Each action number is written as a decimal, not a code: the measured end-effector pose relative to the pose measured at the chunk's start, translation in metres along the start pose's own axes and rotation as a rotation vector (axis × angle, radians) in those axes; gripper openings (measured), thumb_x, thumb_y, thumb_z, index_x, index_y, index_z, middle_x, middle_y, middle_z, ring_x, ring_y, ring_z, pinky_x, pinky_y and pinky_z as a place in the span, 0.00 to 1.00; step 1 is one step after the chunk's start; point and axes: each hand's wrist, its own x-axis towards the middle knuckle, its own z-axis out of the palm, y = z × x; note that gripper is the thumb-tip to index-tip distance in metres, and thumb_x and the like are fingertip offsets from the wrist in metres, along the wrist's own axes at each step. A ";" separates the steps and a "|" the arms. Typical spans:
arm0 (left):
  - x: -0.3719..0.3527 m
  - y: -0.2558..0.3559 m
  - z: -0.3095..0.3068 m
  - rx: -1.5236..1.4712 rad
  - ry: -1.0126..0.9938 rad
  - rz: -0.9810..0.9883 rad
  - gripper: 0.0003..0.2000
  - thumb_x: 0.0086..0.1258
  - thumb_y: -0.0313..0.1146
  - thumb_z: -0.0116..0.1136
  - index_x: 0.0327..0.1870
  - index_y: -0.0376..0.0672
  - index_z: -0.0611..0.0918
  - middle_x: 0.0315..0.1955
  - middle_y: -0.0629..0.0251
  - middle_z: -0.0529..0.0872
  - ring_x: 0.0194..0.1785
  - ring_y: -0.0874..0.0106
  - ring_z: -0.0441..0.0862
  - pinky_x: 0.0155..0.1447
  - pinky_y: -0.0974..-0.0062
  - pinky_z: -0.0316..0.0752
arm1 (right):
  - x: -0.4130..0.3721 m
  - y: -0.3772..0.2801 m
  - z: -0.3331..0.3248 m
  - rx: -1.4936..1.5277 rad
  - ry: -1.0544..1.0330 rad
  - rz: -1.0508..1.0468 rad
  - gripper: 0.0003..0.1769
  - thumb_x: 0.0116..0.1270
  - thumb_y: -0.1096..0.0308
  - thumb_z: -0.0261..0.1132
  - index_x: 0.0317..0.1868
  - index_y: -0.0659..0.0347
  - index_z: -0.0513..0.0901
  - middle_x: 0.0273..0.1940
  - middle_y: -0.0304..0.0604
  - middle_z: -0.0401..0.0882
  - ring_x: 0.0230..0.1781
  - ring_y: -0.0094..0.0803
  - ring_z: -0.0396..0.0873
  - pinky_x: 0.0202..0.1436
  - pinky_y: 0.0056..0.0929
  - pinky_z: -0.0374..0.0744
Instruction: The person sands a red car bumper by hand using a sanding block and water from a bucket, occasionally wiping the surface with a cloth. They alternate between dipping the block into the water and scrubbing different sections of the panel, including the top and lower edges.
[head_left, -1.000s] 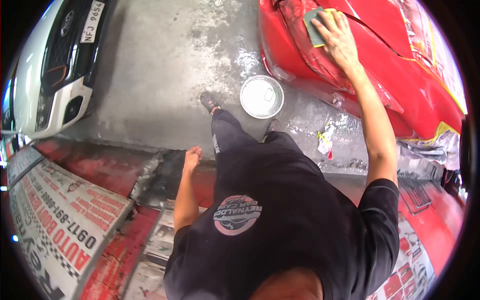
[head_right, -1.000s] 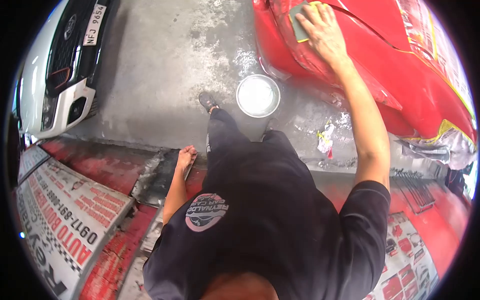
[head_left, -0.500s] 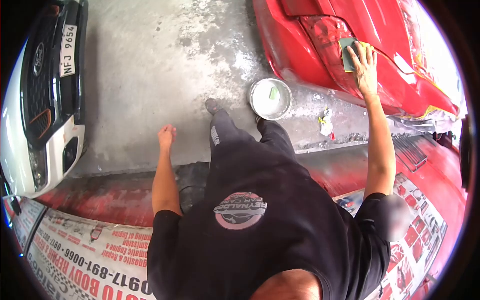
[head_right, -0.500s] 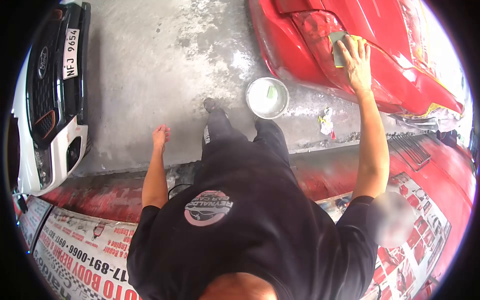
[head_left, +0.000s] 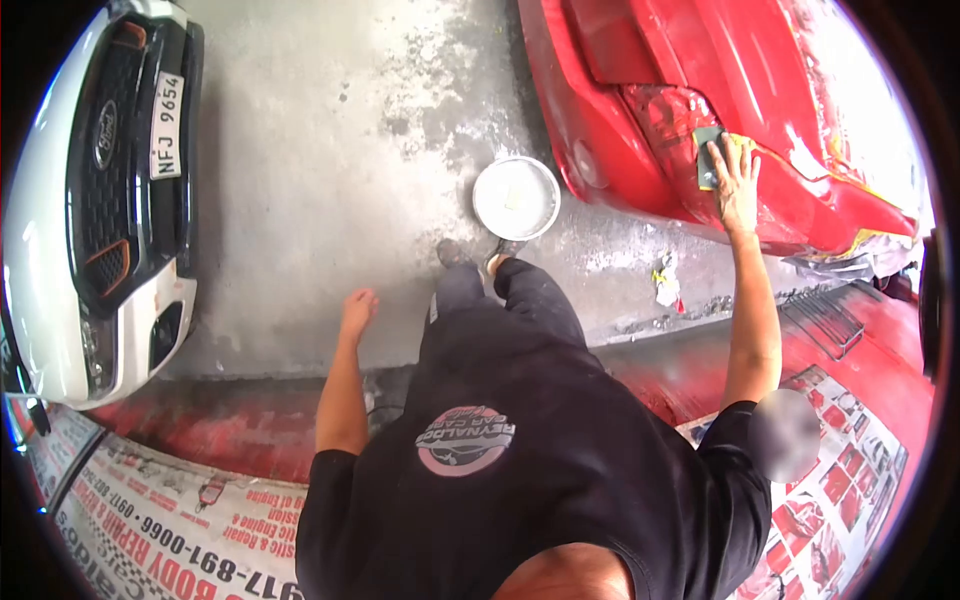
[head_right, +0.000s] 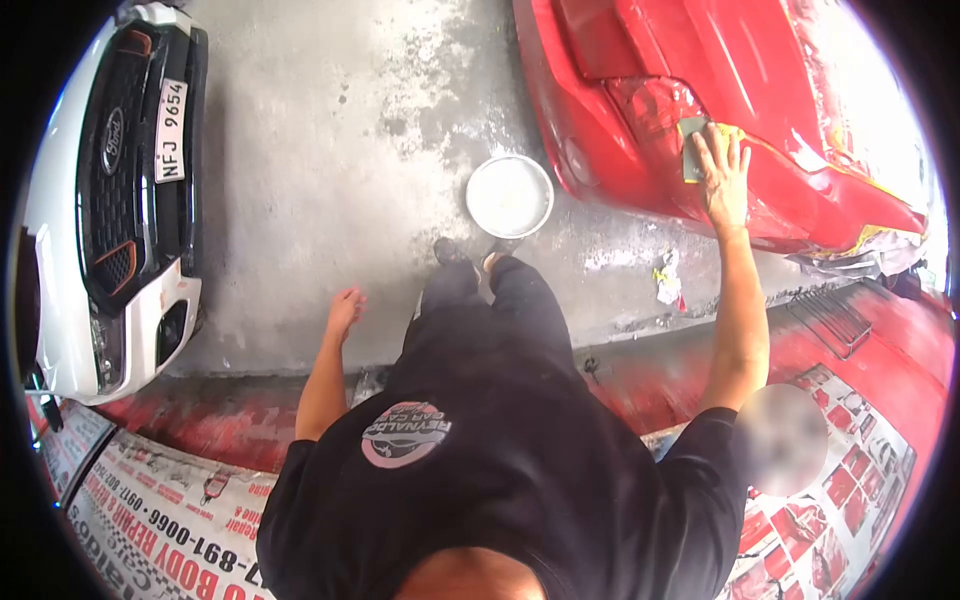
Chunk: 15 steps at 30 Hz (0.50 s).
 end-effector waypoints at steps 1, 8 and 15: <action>0.002 0.004 -0.010 -0.021 0.047 -0.007 0.20 0.84 0.46 0.59 0.69 0.47 0.83 0.47 0.69 0.92 0.41 0.74 0.86 0.43 0.70 0.80 | 0.000 -0.002 -0.001 0.017 0.009 0.011 0.42 0.72 0.71 0.61 0.86 0.41 0.65 0.89 0.41 0.55 0.89 0.59 0.51 0.88 0.69 0.54; -0.014 0.001 -0.044 -0.285 0.208 0.058 0.16 0.84 0.45 0.60 0.61 0.46 0.88 0.38 0.72 0.92 0.33 0.79 0.84 0.31 0.78 0.74 | -0.003 -0.012 0.007 0.001 0.098 0.062 0.42 0.73 0.72 0.60 0.87 0.46 0.63 0.88 0.46 0.56 0.88 0.63 0.52 0.89 0.68 0.54; -0.008 -0.036 -0.059 -0.134 0.127 -0.044 0.13 0.84 0.42 0.58 0.56 0.46 0.87 0.35 0.72 0.88 0.27 0.77 0.81 0.28 0.75 0.75 | 0.007 -0.008 0.014 0.009 0.118 -0.009 0.41 0.65 0.72 0.66 0.82 0.51 0.71 0.83 0.55 0.63 0.83 0.65 0.61 0.80 0.62 0.67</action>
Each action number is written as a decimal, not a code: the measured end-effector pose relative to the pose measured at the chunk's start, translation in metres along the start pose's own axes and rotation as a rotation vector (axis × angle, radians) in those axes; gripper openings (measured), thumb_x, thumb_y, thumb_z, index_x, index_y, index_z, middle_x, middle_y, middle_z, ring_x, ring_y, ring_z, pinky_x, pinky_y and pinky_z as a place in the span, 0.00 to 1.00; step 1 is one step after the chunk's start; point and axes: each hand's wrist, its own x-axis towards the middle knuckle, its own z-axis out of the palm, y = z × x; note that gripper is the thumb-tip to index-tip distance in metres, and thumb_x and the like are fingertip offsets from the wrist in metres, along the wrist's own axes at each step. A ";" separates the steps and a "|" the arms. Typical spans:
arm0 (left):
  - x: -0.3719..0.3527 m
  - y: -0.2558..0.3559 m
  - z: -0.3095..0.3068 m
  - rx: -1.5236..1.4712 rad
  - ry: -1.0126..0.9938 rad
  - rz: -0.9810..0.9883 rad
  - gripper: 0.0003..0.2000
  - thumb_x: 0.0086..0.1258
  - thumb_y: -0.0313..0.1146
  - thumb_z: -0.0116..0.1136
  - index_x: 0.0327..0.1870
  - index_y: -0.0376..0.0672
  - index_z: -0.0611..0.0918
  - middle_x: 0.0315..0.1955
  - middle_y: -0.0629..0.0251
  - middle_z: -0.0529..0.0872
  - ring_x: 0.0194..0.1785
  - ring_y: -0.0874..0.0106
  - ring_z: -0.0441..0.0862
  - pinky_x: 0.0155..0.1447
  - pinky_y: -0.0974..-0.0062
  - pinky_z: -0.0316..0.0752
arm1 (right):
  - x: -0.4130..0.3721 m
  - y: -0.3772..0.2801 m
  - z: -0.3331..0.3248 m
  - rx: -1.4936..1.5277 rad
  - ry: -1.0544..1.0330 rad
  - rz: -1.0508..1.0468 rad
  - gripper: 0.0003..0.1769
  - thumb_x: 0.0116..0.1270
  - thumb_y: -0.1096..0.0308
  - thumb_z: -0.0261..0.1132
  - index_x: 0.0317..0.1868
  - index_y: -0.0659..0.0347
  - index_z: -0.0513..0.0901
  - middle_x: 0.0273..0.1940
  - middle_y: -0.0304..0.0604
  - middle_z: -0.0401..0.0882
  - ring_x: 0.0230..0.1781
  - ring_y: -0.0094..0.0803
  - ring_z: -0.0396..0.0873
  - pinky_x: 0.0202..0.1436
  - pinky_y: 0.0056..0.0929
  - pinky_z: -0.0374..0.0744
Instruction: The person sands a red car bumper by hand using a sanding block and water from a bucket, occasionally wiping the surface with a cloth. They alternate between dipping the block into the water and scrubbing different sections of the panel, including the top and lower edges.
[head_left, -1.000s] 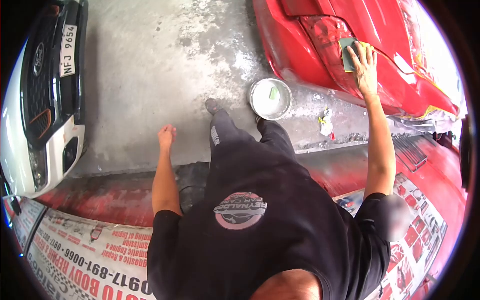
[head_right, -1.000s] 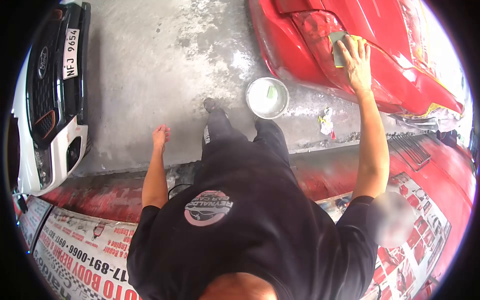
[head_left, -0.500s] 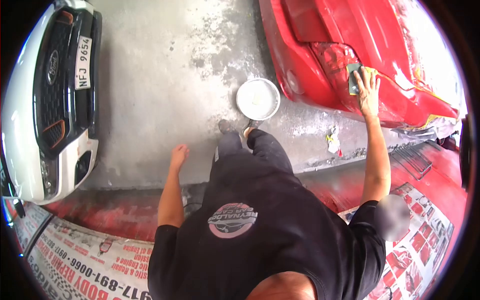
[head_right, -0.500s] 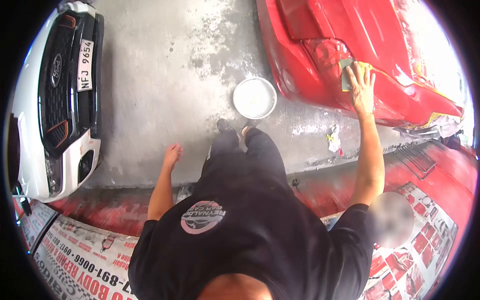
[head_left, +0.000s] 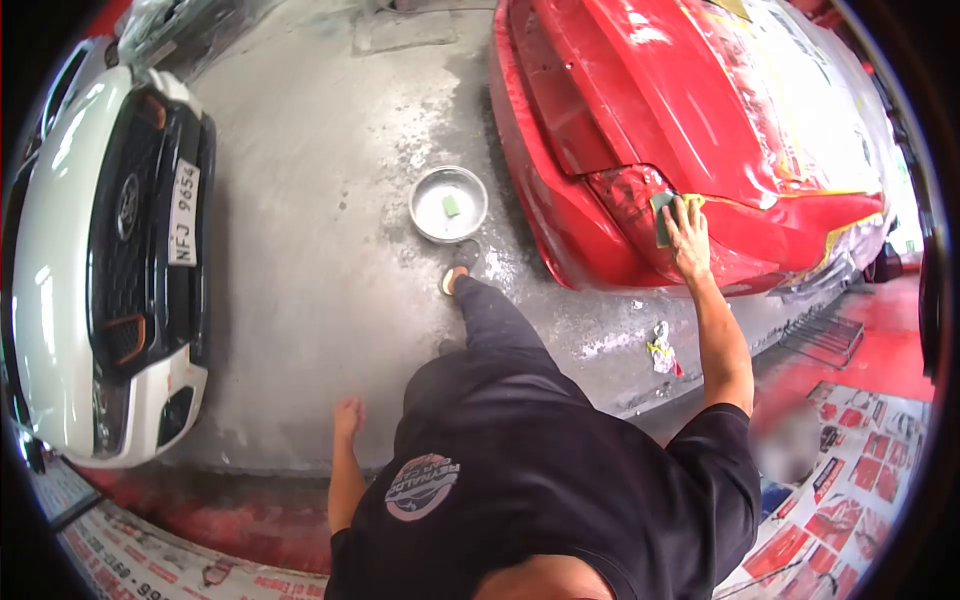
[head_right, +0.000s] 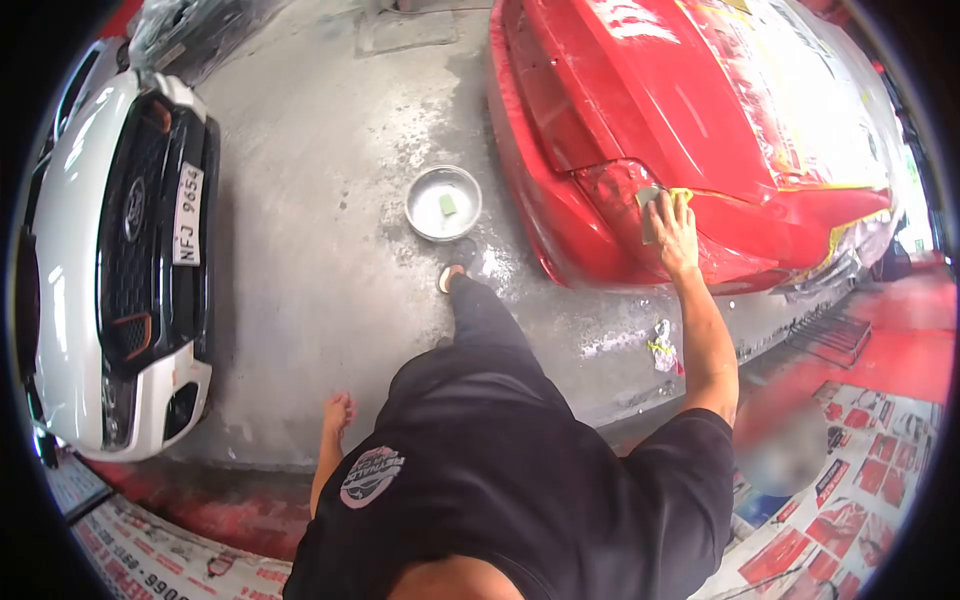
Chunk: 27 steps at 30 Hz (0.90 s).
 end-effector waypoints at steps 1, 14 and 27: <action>0.008 0.001 -0.003 0.015 -0.015 0.006 0.13 0.84 0.42 0.58 0.56 0.46 0.87 0.35 0.72 0.88 0.27 0.77 0.81 0.28 0.75 0.75 | 0.008 0.001 -0.011 0.021 -0.035 -0.022 0.40 0.66 0.72 0.66 0.81 0.51 0.72 0.81 0.55 0.64 0.82 0.64 0.62 0.78 0.61 0.69; 0.099 0.190 0.036 -0.030 -0.120 -0.062 0.16 0.84 0.44 0.60 0.60 0.43 0.84 0.43 0.67 0.90 0.38 0.73 0.86 0.36 0.73 0.80 | 0.232 -0.011 -0.022 0.007 0.125 0.059 0.35 0.66 0.70 0.65 0.76 0.58 0.78 0.85 0.51 0.62 0.82 0.62 0.64 0.86 0.76 0.55; 0.195 0.470 0.036 -0.135 -0.031 0.210 0.18 0.86 0.45 0.58 0.64 0.42 0.84 0.46 0.66 0.91 0.41 0.73 0.87 0.40 0.73 0.80 | 0.526 0.019 0.003 -0.003 0.160 0.036 0.22 0.72 0.65 0.65 0.61 0.69 0.87 0.77 0.60 0.69 0.81 0.63 0.63 0.85 0.69 0.64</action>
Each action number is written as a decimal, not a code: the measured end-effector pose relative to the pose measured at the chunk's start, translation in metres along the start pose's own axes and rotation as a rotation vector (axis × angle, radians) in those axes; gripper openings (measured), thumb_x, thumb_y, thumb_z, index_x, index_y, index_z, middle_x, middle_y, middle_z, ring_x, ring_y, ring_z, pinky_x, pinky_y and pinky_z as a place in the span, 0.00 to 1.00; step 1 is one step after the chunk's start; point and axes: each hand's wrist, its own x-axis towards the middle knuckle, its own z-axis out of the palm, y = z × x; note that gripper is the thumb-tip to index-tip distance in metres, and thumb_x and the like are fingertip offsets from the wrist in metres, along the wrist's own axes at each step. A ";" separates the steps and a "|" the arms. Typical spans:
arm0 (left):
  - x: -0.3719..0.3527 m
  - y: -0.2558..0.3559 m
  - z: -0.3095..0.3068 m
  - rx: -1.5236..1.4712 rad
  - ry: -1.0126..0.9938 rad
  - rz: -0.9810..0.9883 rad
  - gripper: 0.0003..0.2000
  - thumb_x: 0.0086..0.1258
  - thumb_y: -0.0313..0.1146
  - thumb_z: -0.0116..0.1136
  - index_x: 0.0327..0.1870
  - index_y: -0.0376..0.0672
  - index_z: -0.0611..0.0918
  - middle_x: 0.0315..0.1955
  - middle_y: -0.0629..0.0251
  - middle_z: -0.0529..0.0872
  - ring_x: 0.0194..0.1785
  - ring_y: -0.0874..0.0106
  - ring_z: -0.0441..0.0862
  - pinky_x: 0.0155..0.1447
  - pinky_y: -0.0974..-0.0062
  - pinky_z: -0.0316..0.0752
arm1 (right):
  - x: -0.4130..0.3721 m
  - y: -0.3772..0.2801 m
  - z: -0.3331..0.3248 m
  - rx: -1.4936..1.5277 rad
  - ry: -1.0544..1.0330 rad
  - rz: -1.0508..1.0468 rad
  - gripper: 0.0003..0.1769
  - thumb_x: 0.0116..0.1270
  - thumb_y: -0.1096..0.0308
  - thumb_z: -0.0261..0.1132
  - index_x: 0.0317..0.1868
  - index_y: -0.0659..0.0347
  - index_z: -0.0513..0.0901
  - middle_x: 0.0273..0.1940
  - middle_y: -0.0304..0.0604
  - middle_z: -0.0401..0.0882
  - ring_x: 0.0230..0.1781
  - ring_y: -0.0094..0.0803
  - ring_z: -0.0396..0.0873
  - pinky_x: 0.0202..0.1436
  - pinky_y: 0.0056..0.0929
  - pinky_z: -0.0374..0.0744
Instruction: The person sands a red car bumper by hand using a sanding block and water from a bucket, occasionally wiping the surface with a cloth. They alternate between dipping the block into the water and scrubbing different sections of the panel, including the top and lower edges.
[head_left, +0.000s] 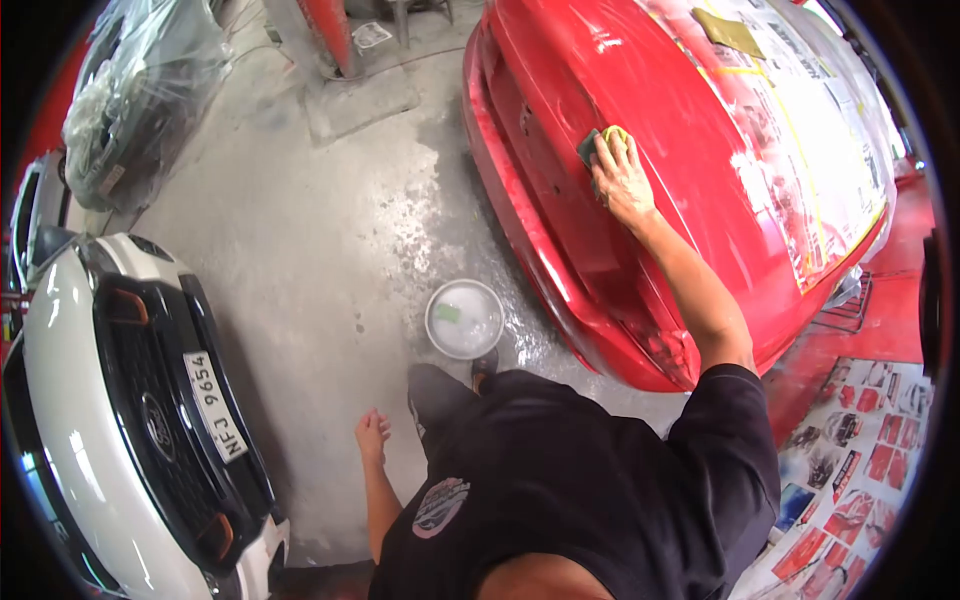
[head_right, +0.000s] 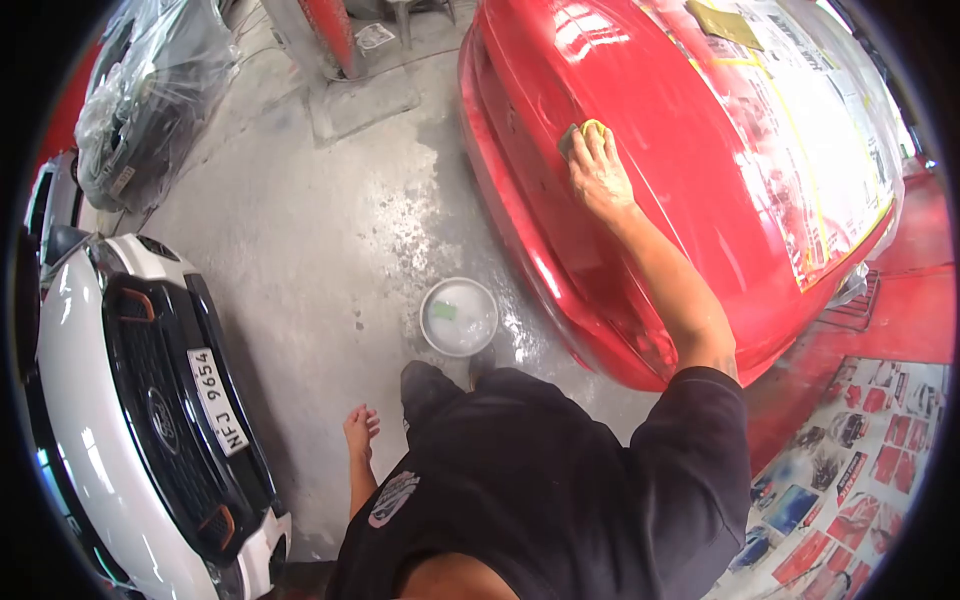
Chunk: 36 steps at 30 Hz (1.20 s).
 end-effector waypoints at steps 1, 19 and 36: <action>0.010 0.002 -0.001 0.026 -0.020 -0.063 0.19 0.85 0.46 0.58 0.65 0.43 0.84 0.46 0.65 0.91 0.41 0.72 0.87 0.40 0.72 0.81 | 0.018 0.001 0.004 -0.017 -0.007 0.003 0.22 0.72 0.65 0.65 0.61 0.69 0.87 0.77 0.60 0.69 0.82 0.62 0.62 0.85 0.71 0.62; 0.365 0.316 -0.078 0.061 0.022 -0.230 0.21 0.86 0.46 0.58 0.70 0.43 0.80 0.52 0.56 0.91 0.48 0.64 0.90 0.47 0.66 0.85 | 0.451 0.092 0.208 -0.288 -0.216 0.192 0.28 0.72 0.63 0.63 0.73 0.51 0.82 0.82 0.49 0.67 0.80 0.57 0.67 0.80 0.74 0.65; 0.457 0.421 -0.005 0.568 -0.317 -0.267 0.24 0.85 0.46 0.59 0.72 0.38 0.80 0.53 0.56 0.91 0.50 0.64 0.90 0.49 0.65 0.84 | 0.334 0.012 0.140 0.038 -0.458 0.133 0.36 0.66 0.64 0.71 0.76 0.49 0.79 0.85 0.46 0.63 0.85 0.53 0.62 0.89 0.63 0.57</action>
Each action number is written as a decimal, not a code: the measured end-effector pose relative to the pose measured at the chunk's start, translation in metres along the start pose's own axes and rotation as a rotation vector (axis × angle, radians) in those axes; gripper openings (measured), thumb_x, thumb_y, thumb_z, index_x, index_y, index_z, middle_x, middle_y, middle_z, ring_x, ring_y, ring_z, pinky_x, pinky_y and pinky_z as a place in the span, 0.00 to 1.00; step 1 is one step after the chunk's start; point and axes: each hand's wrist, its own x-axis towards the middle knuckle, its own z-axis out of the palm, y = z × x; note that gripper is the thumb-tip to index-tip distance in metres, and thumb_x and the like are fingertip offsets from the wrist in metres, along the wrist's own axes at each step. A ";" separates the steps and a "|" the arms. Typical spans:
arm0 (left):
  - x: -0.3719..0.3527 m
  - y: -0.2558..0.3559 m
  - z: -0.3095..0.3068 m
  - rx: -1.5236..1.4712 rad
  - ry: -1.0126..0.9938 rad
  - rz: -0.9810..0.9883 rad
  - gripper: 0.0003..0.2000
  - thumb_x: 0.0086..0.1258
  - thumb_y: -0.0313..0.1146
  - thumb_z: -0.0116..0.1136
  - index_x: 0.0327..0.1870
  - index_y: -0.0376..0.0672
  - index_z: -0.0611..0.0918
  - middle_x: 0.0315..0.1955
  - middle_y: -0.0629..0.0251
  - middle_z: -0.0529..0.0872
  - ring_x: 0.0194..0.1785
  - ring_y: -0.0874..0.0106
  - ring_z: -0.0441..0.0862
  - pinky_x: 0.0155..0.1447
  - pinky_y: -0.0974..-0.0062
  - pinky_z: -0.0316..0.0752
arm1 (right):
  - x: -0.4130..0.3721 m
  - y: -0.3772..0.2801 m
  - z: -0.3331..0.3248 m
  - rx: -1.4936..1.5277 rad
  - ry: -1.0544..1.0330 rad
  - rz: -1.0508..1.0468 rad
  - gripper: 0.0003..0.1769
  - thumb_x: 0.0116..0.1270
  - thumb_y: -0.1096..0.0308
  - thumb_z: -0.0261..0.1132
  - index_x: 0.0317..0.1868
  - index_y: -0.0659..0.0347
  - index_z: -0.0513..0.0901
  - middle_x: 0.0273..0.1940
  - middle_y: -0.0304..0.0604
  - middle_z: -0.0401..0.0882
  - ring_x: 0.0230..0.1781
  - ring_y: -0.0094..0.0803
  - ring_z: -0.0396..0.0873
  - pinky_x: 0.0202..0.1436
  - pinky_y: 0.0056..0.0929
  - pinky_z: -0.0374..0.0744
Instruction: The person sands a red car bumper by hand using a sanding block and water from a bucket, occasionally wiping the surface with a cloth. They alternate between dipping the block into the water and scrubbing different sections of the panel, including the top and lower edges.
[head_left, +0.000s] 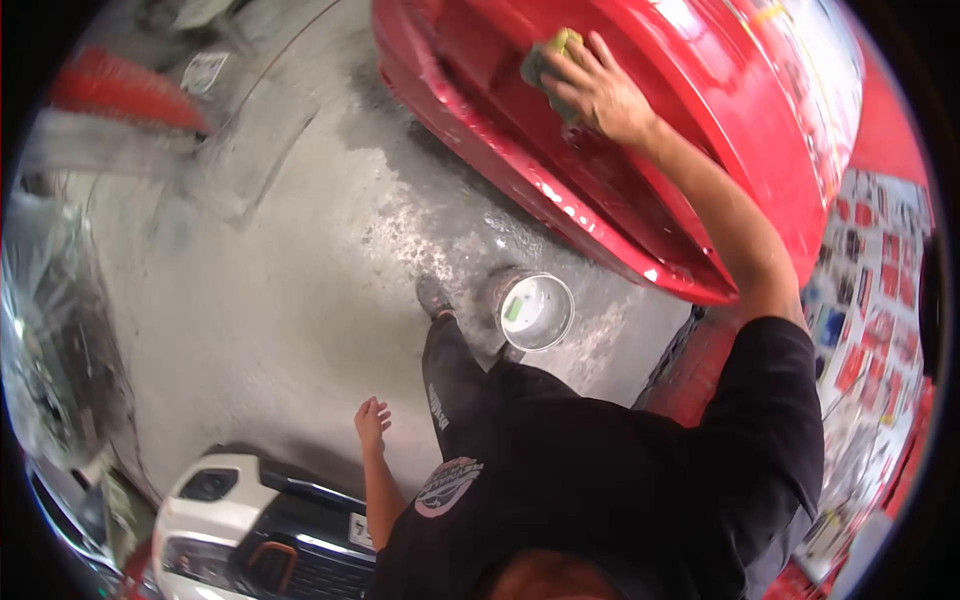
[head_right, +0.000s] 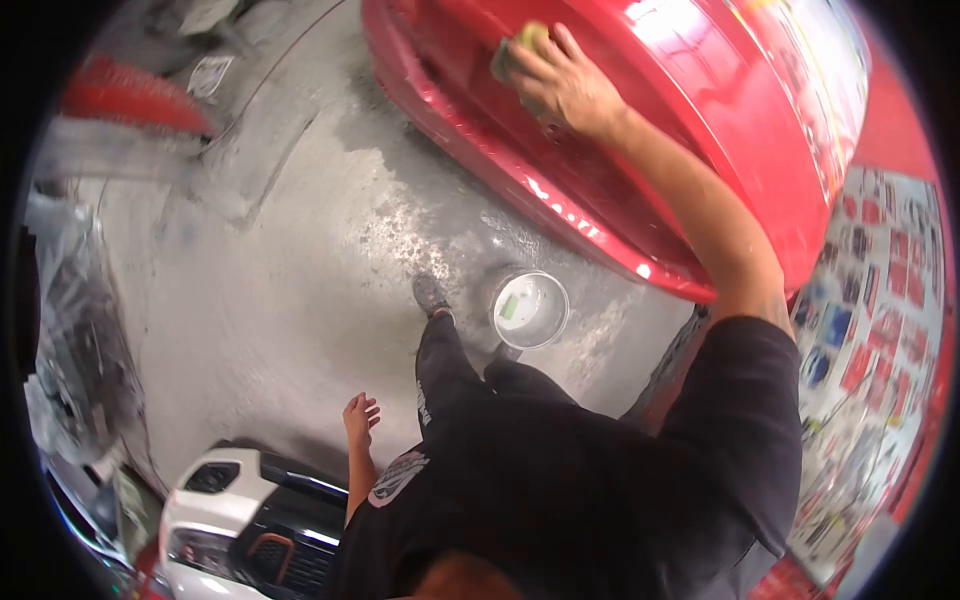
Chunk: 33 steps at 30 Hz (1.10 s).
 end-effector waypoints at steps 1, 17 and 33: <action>0.007 0.016 0.001 0.034 -0.009 0.017 0.24 0.85 0.46 0.59 0.72 0.38 0.80 0.53 0.56 0.91 0.50 0.64 0.90 0.49 0.65 0.84 | -0.041 -0.005 0.006 -0.009 0.034 0.013 0.35 0.65 0.62 0.71 0.74 0.50 0.79 0.84 0.47 0.63 0.84 0.53 0.62 0.89 0.62 0.58; -0.045 0.054 0.180 0.352 -0.271 0.382 0.21 0.87 0.39 0.57 0.73 0.37 0.80 0.58 0.56 0.92 0.57 0.68 0.90 0.58 0.70 0.83 | -0.385 -0.215 0.112 0.717 0.113 0.670 0.41 0.53 0.78 0.75 0.71 0.51 0.81 0.76 0.47 0.74 0.71 0.57 0.76 0.72 0.51 0.81; 0.155 -0.186 0.379 0.684 -0.489 0.279 0.17 0.85 0.34 0.61 0.67 0.34 0.83 0.44 0.56 0.93 0.46 0.73 0.89 0.55 0.72 0.82 | -0.384 -0.650 0.668 1.041 -0.400 1.305 0.28 0.70 0.63 0.73 0.67 0.58 0.77 0.65 0.64 0.78 0.63 0.64 0.78 0.65 0.53 0.83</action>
